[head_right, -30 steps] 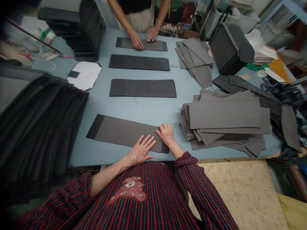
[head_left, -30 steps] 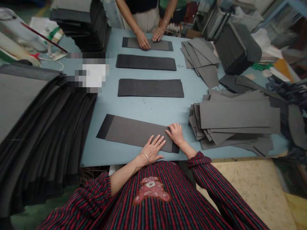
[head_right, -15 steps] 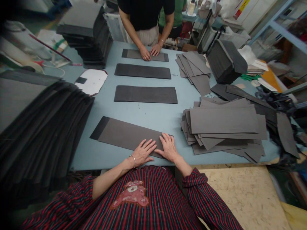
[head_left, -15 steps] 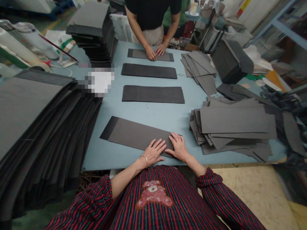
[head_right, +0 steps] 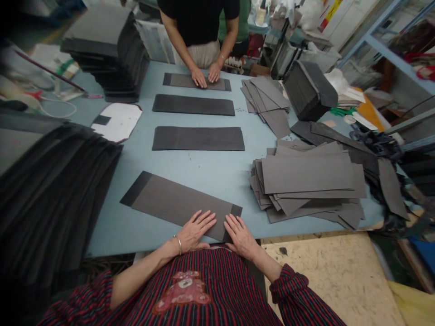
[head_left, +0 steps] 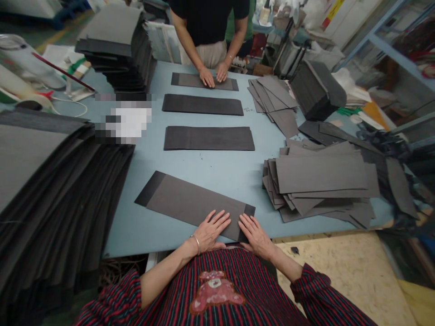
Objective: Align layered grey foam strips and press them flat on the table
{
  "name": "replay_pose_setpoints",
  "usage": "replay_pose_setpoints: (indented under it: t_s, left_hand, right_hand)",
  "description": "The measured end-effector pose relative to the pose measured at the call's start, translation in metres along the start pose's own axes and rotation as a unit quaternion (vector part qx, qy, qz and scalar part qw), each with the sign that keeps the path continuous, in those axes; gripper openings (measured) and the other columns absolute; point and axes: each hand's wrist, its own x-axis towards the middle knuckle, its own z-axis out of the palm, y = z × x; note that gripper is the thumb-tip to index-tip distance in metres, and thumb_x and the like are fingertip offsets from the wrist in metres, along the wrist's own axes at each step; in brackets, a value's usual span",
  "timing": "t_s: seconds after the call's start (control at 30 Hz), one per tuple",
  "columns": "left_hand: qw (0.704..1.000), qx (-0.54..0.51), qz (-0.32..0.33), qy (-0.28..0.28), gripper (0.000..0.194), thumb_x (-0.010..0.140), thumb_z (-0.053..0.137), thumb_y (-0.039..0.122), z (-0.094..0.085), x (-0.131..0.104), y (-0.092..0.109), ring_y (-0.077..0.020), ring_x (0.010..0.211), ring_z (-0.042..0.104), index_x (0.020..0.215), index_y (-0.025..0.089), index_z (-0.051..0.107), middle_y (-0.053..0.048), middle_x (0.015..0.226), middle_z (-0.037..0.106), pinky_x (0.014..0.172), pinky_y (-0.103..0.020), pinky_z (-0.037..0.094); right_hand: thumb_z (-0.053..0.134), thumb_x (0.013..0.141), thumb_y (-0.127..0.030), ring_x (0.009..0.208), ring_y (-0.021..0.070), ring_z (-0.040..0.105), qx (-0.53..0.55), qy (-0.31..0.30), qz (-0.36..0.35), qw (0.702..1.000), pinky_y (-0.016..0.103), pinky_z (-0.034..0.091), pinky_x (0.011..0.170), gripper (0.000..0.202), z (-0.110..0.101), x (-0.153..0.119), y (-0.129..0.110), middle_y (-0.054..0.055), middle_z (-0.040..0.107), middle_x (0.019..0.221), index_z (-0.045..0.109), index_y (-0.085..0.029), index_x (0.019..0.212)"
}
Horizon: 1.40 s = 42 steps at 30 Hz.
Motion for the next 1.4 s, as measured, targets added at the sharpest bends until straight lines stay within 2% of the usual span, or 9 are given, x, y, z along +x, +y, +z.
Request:
replay_pose_setpoints:
  t_s: [0.17,0.27,0.33,0.4,0.53,0.67,0.93,1.1,1.4]
  left_hand:
    - [1.000,-0.017,-0.009,-0.024,0.092,0.076,0.053,0.070,0.000,0.001,0.005,-0.0294,0.143,0.015,0.147,0.017,0.025,-0.013,0.153,0.028,0.115,-0.051,0.010]
    - [1.000,-0.028,-0.012,0.000,0.065,0.085,0.057,0.045,-0.013,0.007,0.005,-0.0277,0.138,0.029,0.141,0.017,0.036,-0.012,0.147,0.040,0.112,-0.048,0.022]
    - [0.999,-0.028,-0.027,0.028,0.040,0.090,0.050,0.022,-0.036,0.014,0.003,-0.0231,0.125,0.048,0.129,0.016,0.049,-0.011,0.132,0.056,0.102,-0.040,0.037]
    - [0.998,-0.016,-0.048,0.045,0.027,0.090,0.046,0.012,-0.070,0.024,0.000,-0.0193,0.099,0.061,0.113,0.016,0.058,-0.009,0.108,0.067,0.084,-0.033,0.047]
    - [0.997,0.019,-0.054,0.043,0.014,0.089,0.055,0.024,-0.144,0.043,-0.009,-0.0175,0.072,0.062,0.102,0.019,0.060,-0.003,0.081,0.067,0.065,-0.030,0.045]
    - [0.997,0.011,-0.044,0.061,0.022,0.088,0.058,0.032,-0.180,0.058,-0.014,-0.0183,0.077,0.062,0.107,0.020,0.057,-0.002,0.087,0.067,0.068,-0.031,0.043]
    - [0.989,-0.069,0.020,0.129,0.029,0.095,0.044,0.035,-0.174,0.108,-0.011,-0.0176,0.081,0.058,0.115,0.020,0.057,-0.005,0.093,0.066,0.073,-0.032,0.039]
    - [0.978,-0.176,0.033,0.103,0.035,0.095,0.040,0.042,-0.163,0.134,-0.024,-0.0158,0.083,0.058,0.112,0.021,0.062,-0.005,0.093,0.066,0.076,-0.030,0.041]
    - [0.956,-0.291,-0.008,0.035,0.039,0.093,0.041,0.047,-0.132,0.150,-0.024,-0.0161,0.087,0.058,0.115,0.023,0.063,-0.004,0.094,0.066,0.081,-0.030,0.042]
  right_hand:
    - [0.060,0.086,-0.028,0.134,0.0319,0.038,0.022,0.056,-0.056,0.997,0.055,0.039,0.104,0.044,-0.004,-0.011,0.007,0.020,0.053,0.134,0.054,-0.009,0.125]
    - [0.054,0.089,-0.019,0.116,0.0248,0.057,0.054,0.130,-0.061,0.988,0.045,0.048,0.094,0.026,-0.021,-0.006,0.011,0.015,0.066,0.114,0.060,-0.013,0.114]
    - [0.053,0.090,-0.017,0.102,0.0218,0.064,0.094,0.185,-0.019,0.978,0.039,0.051,0.086,0.023,-0.041,0.003,0.012,0.013,0.070,0.104,0.061,-0.014,0.112]
    - [0.052,0.091,-0.017,0.089,0.0192,0.066,0.148,0.232,0.048,0.960,0.034,0.052,0.079,0.019,-0.063,0.015,0.011,0.010,0.071,0.094,0.062,-0.016,0.107]
    - [0.052,0.092,-0.022,0.077,0.0155,0.065,0.231,0.285,0.170,0.915,0.027,0.050,0.071,0.013,-0.106,0.035,0.004,0.005,0.070,0.085,0.064,-0.019,0.097]
    - [0.052,0.092,-0.028,0.071,0.0134,0.061,0.298,0.286,0.241,0.878,0.024,0.046,0.067,0.015,-0.128,0.044,-0.006,0.002,0.066,0.079,0.064,-0.019,0.092]
    - [0.051,0.092,-0.039,0.075,0.0135,0.055,0.411,0.315,0.352,0.780,0.023,0.043,0.068,0.023,-0.137,0.059,-0.015,0.001,0.062,0.079,0.062,-0.018,0.090]
    - [0.051,0.091,-0.041,0.076,0.0140,0.054,0.438,0.337,0.394,0.734,0.024,0.043,0.070,0.026,-0.142,0.067,-0.016,0.001,0.061,0.080,0.061,-0.018,0.088]
    - [0.055,0.088,-0.043,0.076,0.0144,0.056,0.380,0.325,0.458,0.735,0.025,0.043,0.072,0.026,-0.139,0.060,-0.001,0.001,0.064,0.080,0.064,-0.019,0.086]
